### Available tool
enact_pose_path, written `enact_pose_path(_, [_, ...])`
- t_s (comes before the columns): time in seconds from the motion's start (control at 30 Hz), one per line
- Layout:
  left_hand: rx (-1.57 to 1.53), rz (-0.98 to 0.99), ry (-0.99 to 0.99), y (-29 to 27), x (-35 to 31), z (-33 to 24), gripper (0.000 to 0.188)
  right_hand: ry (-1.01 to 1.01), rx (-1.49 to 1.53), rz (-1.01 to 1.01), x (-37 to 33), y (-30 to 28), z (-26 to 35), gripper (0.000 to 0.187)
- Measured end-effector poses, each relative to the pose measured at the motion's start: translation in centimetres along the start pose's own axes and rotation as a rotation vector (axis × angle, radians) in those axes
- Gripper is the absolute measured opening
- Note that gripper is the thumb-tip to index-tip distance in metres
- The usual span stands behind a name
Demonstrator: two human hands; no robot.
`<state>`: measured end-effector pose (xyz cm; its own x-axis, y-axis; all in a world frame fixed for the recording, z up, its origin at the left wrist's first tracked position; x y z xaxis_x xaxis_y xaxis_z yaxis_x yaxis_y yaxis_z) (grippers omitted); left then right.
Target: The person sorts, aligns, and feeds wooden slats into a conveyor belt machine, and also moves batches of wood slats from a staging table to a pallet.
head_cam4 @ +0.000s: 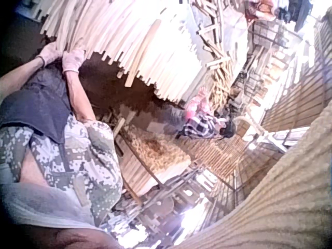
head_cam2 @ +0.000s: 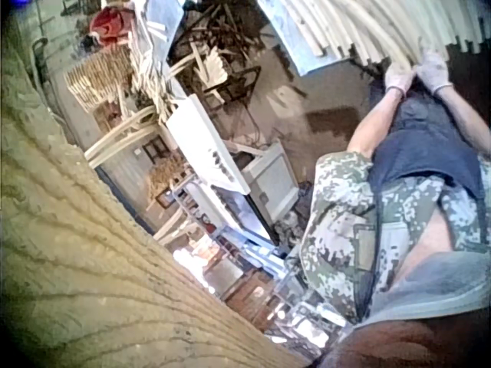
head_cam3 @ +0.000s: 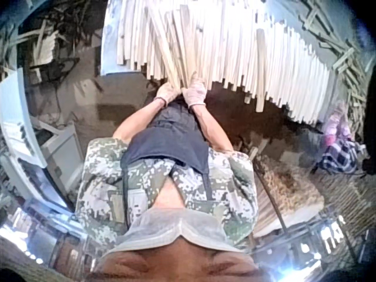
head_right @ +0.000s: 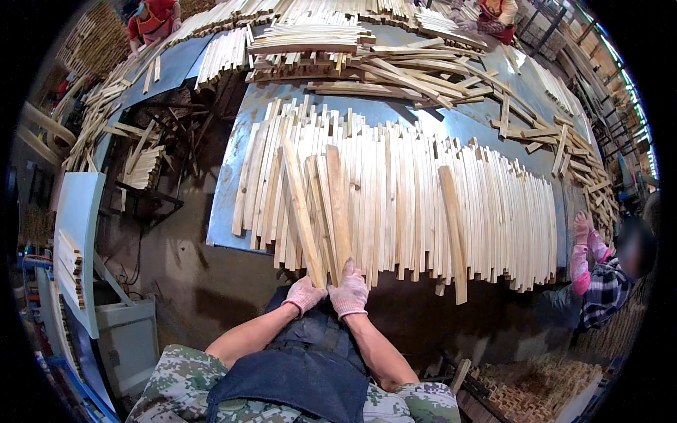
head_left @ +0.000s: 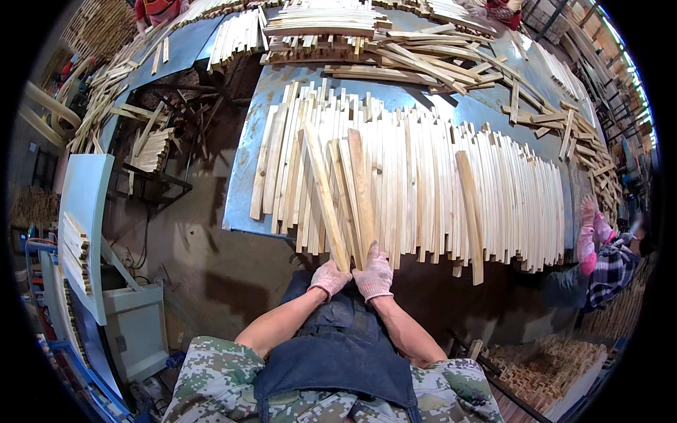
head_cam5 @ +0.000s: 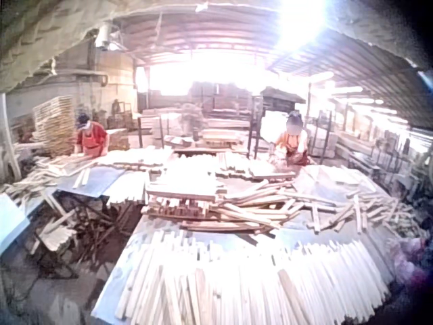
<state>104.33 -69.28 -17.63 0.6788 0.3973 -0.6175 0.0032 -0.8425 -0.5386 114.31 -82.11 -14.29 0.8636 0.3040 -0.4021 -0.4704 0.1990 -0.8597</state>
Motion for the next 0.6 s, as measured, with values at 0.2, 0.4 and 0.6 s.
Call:
enact_pose_path(0.2, [0.072,-0.032,-0.026,-2.5,-2.3,-3.0,0.063,0.019,0.69,0.258,0.9,0.3,-0.6,0.1])
enact_pose_path(0.4, [0.06,-0.036,0.111,-2.4,-1.7,-1.1,0.086,-0.042,1.08,0.361,3.1,0.4,2.2,0.102])
enact_pose_path(0.6, [-0.085,0.024,0.247,-4.7,-2.7,-1.5,0.114,0.008,1.15,0.525,4.4,2.6,3.9,0.099])
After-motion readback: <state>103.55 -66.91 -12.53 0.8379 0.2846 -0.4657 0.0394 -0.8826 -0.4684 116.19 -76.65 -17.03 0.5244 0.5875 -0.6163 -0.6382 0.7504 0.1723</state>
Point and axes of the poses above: each hand's wrist, its own x-axis towards the middle knuckle, its own y-axis out of the palm, z = x × y, the point moved 4 cm from there along x, towards the middle knuckle, and after that the axes turned 9 degrees about y, right-handed, at the moved point
